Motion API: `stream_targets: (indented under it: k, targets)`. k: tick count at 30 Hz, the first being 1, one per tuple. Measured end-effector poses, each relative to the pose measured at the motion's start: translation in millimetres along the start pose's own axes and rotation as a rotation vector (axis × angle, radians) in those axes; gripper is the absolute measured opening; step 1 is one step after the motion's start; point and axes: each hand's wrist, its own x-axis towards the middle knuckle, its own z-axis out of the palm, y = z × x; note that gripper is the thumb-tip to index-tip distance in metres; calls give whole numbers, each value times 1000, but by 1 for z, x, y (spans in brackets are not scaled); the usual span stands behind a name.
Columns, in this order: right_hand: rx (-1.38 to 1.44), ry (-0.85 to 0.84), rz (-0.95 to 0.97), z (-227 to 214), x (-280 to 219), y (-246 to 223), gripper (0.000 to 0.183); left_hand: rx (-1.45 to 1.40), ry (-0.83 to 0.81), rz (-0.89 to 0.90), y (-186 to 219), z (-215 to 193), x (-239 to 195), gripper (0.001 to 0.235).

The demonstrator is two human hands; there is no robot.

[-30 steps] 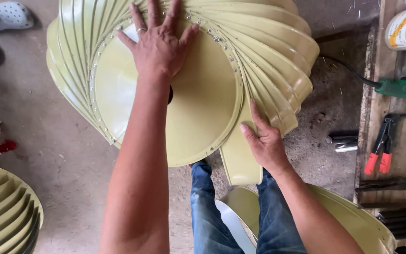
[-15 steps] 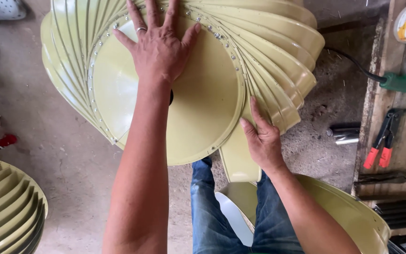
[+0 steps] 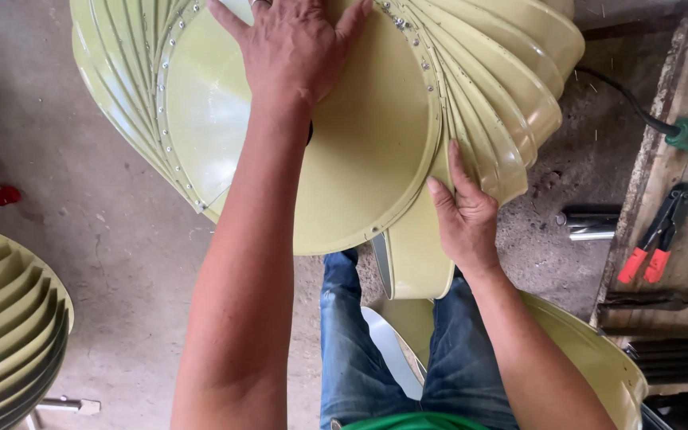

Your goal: Assembling the blades of a metal rotary turbine vent onto a base using a drill and rivets.

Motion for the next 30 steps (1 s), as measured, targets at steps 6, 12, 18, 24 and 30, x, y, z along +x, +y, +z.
stream_targets:
  k: [6,12,18,24,30]
  targets:
    - [93,18,36,3,-1,3,54,41,63,28,8,2,-6,67]
    - [182,32,-6,5,-1,6,56,182,162,0,67,31,-86,58]
    - [30,13,138,5,4,-11,59,30,295,6,79,74,-130,57]
    - [-139,165,235,-21,-18,-60,54,25,348,11,82,86,-135,55]
    - [145,353,341,-113,-53,-5,31,95,408,66,77,93,-137,55]
